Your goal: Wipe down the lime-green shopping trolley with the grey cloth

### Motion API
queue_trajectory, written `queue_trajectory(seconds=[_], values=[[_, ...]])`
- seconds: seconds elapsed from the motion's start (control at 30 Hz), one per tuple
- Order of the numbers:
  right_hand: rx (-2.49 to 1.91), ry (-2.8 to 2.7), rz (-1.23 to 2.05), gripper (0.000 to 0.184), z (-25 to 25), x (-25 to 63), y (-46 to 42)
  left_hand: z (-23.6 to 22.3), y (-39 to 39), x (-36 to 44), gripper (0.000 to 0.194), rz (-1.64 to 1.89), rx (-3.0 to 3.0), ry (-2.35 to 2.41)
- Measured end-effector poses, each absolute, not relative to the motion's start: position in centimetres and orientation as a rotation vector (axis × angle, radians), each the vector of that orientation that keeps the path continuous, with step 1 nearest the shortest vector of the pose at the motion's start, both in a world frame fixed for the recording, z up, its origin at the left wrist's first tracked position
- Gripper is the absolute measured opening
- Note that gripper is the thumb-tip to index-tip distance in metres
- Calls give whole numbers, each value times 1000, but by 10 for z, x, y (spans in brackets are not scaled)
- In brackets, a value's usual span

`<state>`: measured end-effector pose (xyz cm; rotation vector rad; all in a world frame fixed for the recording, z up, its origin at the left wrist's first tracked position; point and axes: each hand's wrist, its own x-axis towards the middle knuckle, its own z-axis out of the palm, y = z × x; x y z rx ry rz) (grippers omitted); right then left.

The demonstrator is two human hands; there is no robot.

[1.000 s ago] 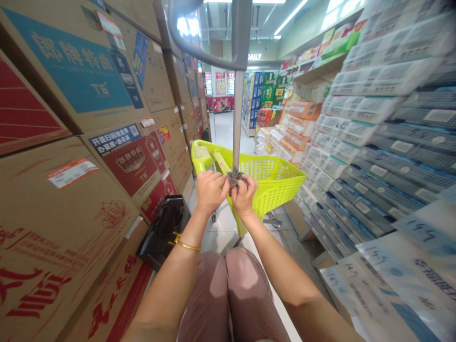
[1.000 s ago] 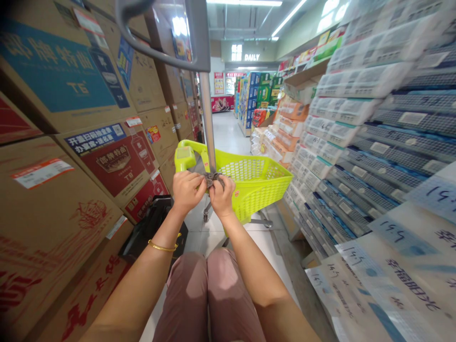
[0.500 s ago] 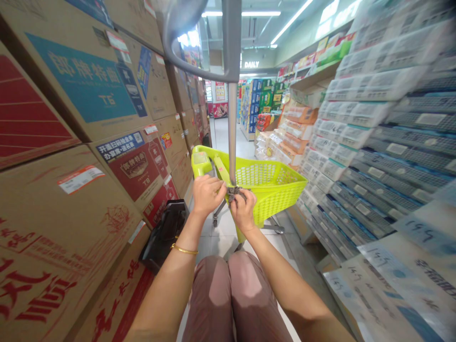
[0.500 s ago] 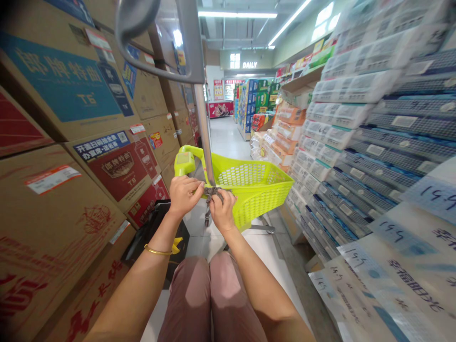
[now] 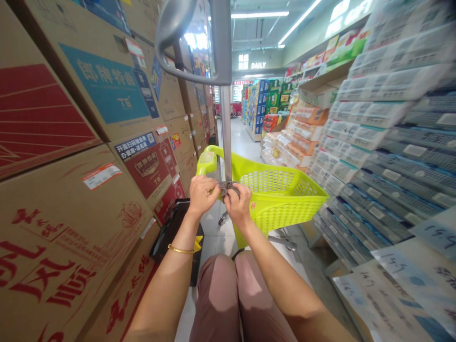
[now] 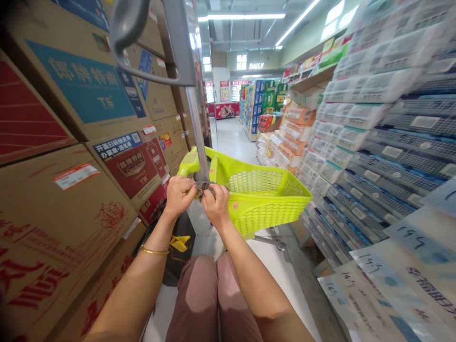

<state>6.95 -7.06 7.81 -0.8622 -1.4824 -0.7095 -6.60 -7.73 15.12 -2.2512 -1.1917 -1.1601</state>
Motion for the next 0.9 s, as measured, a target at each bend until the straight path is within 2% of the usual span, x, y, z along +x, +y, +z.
queue_trajectory(seconds=[0.17,0.3,0.47,0.63,0.77,0.83,0.9], values=[[-828,-1527,-759,15,71,77,-85,150,-82,-65,33,-1208,-2232,-1230],[-833,-1488,-664,24,81,73,-89,150,-88,-59,46,-1223,-2264,-1243],[-825,-1477,-388,45,98,67,-94,152,-90,-52,50,-1151,-2308,-1242],[-647,-1628,61,58,103,87,-98,153,-87,-45,48,-1077,-2309,-1262],[-598,-1496,357,48,108,105,-95,153,-87,-38,47,-1099,-2283,-1246],[-710,-1339,320,37,117,112,-96,152,-88,-34,48,-1105,-2271,-1233],[-869,-1159,132,29,128,119,-99,151,-90,-30,48,-1114,-2249,-1232]])
